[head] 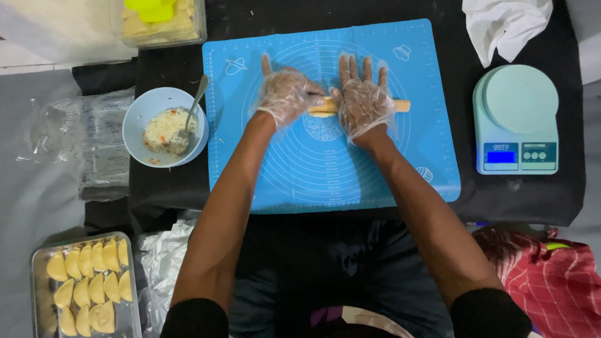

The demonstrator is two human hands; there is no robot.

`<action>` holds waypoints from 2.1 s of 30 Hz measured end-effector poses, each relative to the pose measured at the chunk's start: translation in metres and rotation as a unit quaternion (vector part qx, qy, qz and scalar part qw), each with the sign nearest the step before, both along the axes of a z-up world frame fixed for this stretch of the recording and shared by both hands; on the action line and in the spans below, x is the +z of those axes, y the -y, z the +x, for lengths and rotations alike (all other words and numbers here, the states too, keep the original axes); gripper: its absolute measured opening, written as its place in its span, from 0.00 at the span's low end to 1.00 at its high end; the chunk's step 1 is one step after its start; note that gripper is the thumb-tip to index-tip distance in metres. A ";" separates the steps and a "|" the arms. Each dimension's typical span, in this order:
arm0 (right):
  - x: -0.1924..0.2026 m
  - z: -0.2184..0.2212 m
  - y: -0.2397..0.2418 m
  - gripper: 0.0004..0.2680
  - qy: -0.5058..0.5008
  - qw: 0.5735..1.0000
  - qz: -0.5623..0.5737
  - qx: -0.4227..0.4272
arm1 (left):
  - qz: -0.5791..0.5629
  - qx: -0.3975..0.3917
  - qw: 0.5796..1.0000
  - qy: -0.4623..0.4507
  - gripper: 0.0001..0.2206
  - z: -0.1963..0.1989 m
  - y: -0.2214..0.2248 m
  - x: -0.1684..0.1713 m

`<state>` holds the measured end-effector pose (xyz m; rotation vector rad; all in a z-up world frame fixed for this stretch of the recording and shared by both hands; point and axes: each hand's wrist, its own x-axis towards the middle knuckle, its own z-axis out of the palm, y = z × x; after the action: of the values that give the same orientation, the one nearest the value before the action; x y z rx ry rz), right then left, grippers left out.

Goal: Rolling out small pieces of dough into flat circles using a rolling pin on a silicone mat.

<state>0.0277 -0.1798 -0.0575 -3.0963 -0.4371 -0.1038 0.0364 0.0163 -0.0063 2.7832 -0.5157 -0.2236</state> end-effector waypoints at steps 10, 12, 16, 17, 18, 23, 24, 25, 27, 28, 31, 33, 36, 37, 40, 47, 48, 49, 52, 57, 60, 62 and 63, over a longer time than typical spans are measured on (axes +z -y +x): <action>0.000 -0.012 0.002 0.26 -0.001 1.000 -0.021 -0.001 | 0.139 -0.034 0.990 0.014 0.12 0.013 0.014 -0.007; -0.007 -0.019 0.005 0.25 0.067 0.997 -0.015 0.025 | 0.148 -0.021 0.989 -0.017 0.17 0.006 0.018 0.004; 0.005 -0.023 -0.001 0.26 0.012 0.999 -0.042 -0.003 | 0.267 -0.073 0.961 -0.014 0.25 0.016 0.015 -0.020; 0.007 -0.024 -0.001 0.26 0.019 0.998 -0.055 0.001 | 0.193 -0.051 0.979 -0.035 0.19 0.018 0.016 -0.019; 0.009 -0.025 -0.002 0.27 0.025 0.997 -0.068 0.007 | 0.118 -0.029 0.991 -0.057 0.24 0.021 0.015 -0.019; 0.009 -0.023 -0.001 0.26 0.000 0.999 -0.038 0.011 | -0.003 0.034 0.996 -0.080 0.15 0.009 0.016 0.003; 0.009 -0.024 0.000 0.26 0.006 0.999 -0.034 0.013 | -0.013 0.038 0.997 -0.069 0.10 0.010 0.017 -0.001; 0.008 -0.025 -0.001 0.26 0.005 0.999 -0.034 0.013 | -0.013 0.038 0.997 -0.070 0.10 0.010 0.018 0.000; 0.009 -0.028 -0.001 0.25 0.004 0.999 -0.039 0.013 | -0.056 0.087 0.991 -0.082 0.06 0.008 0.022 0.003; 0.014 -0.031 -0.001 0.25 0.003 0.999 -0.040 0.012 | -0.056 0.086 0.991 -0.083 0.06 0.010 0.023 0.000; 0.027 -0.042 -0.001 0.26 -0.041 0.998 -0.049 0.025 | -0.033 0.113 0.990 -0.082 0.09 0.013 0.025 -0.006; 0.033 -0.052 0.001 0.26 -0.065 0.997 -0.024 0.037 | -0.033 0.124 0.989 -0.076 0.10 0.012 0.026 -0.006; 0.009 -0.060 0.012 0.25 -0.035 0.997 0.014 0.064 | 0.000 0.134 0.989 -0.059 0.11 0.015 0.028 -0.013; 0.011 -0.063 0.012 0.25 -0.034 0.997 0.014 0.064 | 0.000 0.134 0.989 -0.058 0.11 0.014 0.029 -0.017; 0.018 -0.074 0.013 0.27 -0.026 0.997 -0.013 0.072 | -0.004 0.143 0.989 -0.025 0.12 0.013 0.029 -0.023; 0.047 -0.116 0.011 0.25 -0.081 0.994 -0.007 0.067 | -0.054 0.111 0.992 -0.004 0.08 -0.018 0.020 0.023; 0.051 -0.121 0.011 0.24 -0.089 0.994 -0.019 0.064 | -0.060 0.114 0.992 -0.003 0.07 -0.017 0.018 0.022; 0.052 -0.121 0.011 0.24 -0.087 0.994 -0.019 0.064 | -0.060 0.114 0.992 -0.002 0.07 -0.014 0.018 0.012; 0.056 -0.118 0.005 0.17 -0.131 0.990 0.028 -0.035 | -0.090 0.133 0.987 -0.009 0.12 -0.012 0.011 -0.002; 0.054 -0.093 0.003 0.12 -0.178 0.969 0.086 -0.145 | 0.236 0.057 0.968 -0.056 0.27 -0.024 0.002 0.025; 0.053 -0.062 0.006 0.12 -0.150 0.982 0.068 -0.089 | 0.027 0.156 0.972 0.175 0.18 -0.028 0.011 -0.010; 0.052 -0.047 0.004 0.13 -0.134 0.987 0.059 -0.060 | 0.053 0.158 0.978 0.127 0.22 -0.034 0.023 -0.002; 0.052 -0.040 0.003 0.13 -0.119 0.991 0.050 -0.031 | 0.079 0.159 0.981 0.078 0.26 -0.036 0.029 0.001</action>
<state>-0.0120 -0.1832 -0.0055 -2.9725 -0.3154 0.2328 0.0003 -0.0129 -0.0052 3.0013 -0.0839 0.0272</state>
